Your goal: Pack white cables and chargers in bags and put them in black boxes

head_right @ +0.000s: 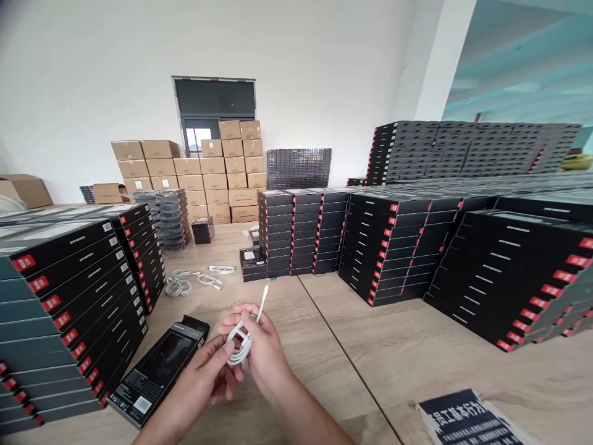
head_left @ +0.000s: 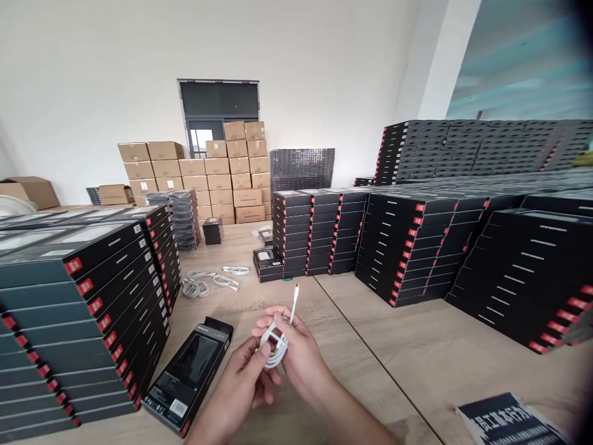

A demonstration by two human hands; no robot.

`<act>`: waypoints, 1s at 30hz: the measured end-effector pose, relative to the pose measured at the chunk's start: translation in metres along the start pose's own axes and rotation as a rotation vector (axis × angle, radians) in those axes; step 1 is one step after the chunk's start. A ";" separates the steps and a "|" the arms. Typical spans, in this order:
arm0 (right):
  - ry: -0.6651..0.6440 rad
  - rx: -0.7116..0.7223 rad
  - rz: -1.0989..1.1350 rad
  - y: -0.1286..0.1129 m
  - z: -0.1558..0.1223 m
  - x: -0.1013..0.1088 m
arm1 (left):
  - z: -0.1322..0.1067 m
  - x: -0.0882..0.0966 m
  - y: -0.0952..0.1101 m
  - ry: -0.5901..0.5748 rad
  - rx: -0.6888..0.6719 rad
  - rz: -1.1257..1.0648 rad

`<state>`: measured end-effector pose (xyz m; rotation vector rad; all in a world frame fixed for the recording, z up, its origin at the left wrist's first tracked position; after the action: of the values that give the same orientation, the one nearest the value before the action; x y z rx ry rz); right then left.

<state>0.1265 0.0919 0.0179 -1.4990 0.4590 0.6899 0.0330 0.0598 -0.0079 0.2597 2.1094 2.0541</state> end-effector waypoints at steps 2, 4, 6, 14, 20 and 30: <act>0.086 0.044 -0.039 -0.004 0.010 0.016 | -0.003 0.019 0.006 0.146 -0.078 0.194; 0.156 0.099 -0.285 -0.012 0.021 0.035 | -0.010 0.042 0.020 0.337 -0.182 0.377; 0.174 0.147 -0.609 -0.020 0.034 0.051 | -0.021 0.062 0.036 0.495 -0.269 0.477; 0.212 0.269 -1.070 -0.033 0.061 0.090 | -0.117 0.129 0.027 0.603 -0.212 0.870; 0.281 0.363 -1.156 -0.031 0.071 0.095 | -0.223 0.220 -0.043 0.843 0.066 1.315; 0.219 0.435 -1.153 -0.031 0.080 0.097 | -0.212 0.221 -0.052 0.808 0.144 1.358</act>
<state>0.2074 0.1854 -0.0205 -1.1609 -0.1363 -0.4617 -0.2338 -0.0906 -0.0565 1.4259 2.9907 3.0162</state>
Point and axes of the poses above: each hand's wrist, its own z-axis towards the middle knuckle, its own x-axis out of the back of the hand, y = z × x, the point moved 6 cm from there along z, towards the middle knuckle, and after that the axes turned 9 degrees about z, right-handed, at the moved point
